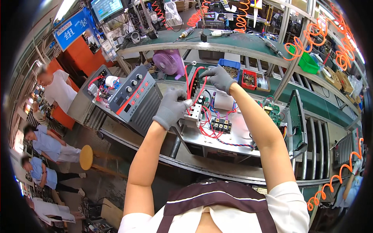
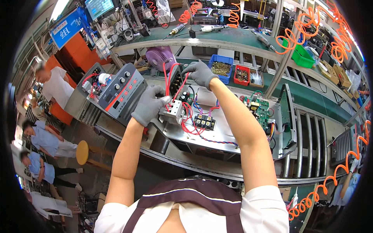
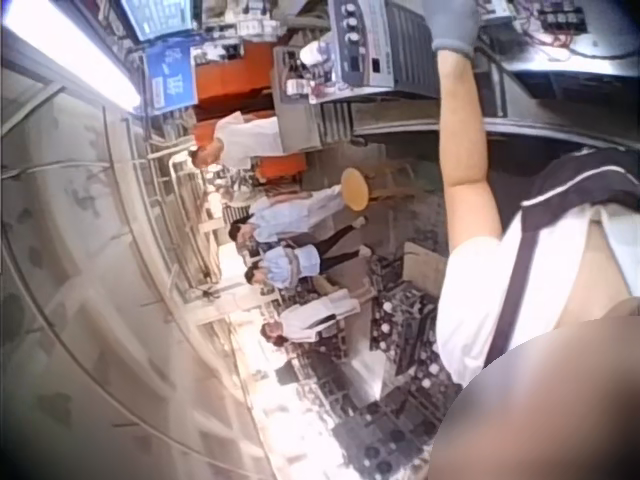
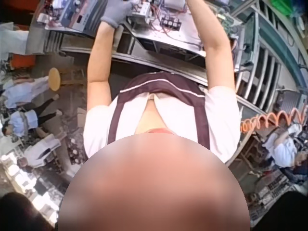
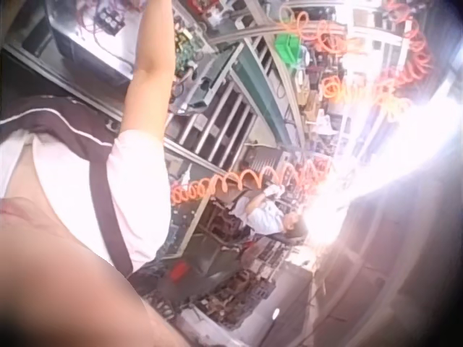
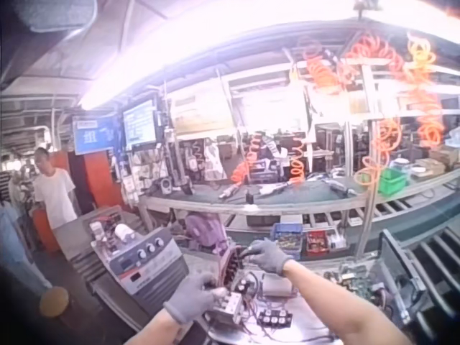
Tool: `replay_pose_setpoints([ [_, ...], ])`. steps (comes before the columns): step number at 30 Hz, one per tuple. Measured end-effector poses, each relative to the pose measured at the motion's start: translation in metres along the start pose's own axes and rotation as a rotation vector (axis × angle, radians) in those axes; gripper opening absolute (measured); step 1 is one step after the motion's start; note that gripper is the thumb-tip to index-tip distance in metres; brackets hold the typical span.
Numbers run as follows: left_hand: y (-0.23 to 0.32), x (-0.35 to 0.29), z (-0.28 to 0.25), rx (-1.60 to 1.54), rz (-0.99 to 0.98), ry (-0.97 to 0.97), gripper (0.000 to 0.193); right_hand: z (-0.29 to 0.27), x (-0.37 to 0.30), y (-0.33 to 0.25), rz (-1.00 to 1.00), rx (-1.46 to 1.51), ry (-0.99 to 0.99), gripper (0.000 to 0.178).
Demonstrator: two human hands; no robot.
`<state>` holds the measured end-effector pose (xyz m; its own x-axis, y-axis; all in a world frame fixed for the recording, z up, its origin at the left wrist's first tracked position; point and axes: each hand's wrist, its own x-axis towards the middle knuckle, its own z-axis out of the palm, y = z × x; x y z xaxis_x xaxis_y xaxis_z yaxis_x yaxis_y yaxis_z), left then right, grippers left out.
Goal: The person assembles an electronic device on a workbench, connecting red wires to a terminal block and using a pneumatic screwdriver to secure components. They then apply a red liquid from a squeeze bottle onto the circuit board and wiring.
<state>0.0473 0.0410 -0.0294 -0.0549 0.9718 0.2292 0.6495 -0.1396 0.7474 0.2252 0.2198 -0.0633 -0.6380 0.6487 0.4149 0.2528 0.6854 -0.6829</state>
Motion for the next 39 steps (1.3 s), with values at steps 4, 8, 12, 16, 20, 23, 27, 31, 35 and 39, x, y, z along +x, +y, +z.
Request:
replay_pose_setpoints([
  [4,-0.011,-0.002,0.003,0.011,0.087,0.07,0.017,0.018,0.013,-0.004,0.257,0.174,-0.001,0.017],
  [8,-0.012,0.0,0.006,0.058,0.118,0.098,0.021,0.029,0.019,0.013,0.16,0.099,0.113,0.014],
  [12,-0.011,0.001,0.008,0.049,0.152,0.119,0.021,0.031,0.014,0.017,0.149,0.004,0.191,0.018],
  [16,-0.015,-0.002,0.005,0.066,0.184,0.144,0.018,0.027,0.017,-0.005,0.128,-0.092,0.174,0.019],
  [20,-0.011,-0.001,0.007,0.085,0.212,0.151,0.016,0.034,0.018,-0.001,0.143,-0.047,0.262,0.017],
  [23,-0.012,0.002,0.009,0.084,0.197,0.151,0.02,0.057,0.011,-0.014,0.165,-0.238,0.459,0.018],
  [27,-0.009,0.004,0.008,0.141,0.224,0.151,0.02,0.065,0.004,-0.014,0.145,-0.255,0.53,0.023],
  [31,-0.011,0.005,0.007,0.145,0.25,0.161,0.02,0.016,-0.006,-0.014,0.268,0.181,0.254,0.037],
  [35,-0.012,0.004,0.005,0.184,0.265,0.165,0.018,-0.026,-0.021,-0.052,-0.062,0.1,0.481,0.041],
  [39,-0.008,0.002,0.006,0.202,0.231,0.14,0.016,-0.025,-0.025,-0.083,-0.43,-0.596,0.42,0.023],
])
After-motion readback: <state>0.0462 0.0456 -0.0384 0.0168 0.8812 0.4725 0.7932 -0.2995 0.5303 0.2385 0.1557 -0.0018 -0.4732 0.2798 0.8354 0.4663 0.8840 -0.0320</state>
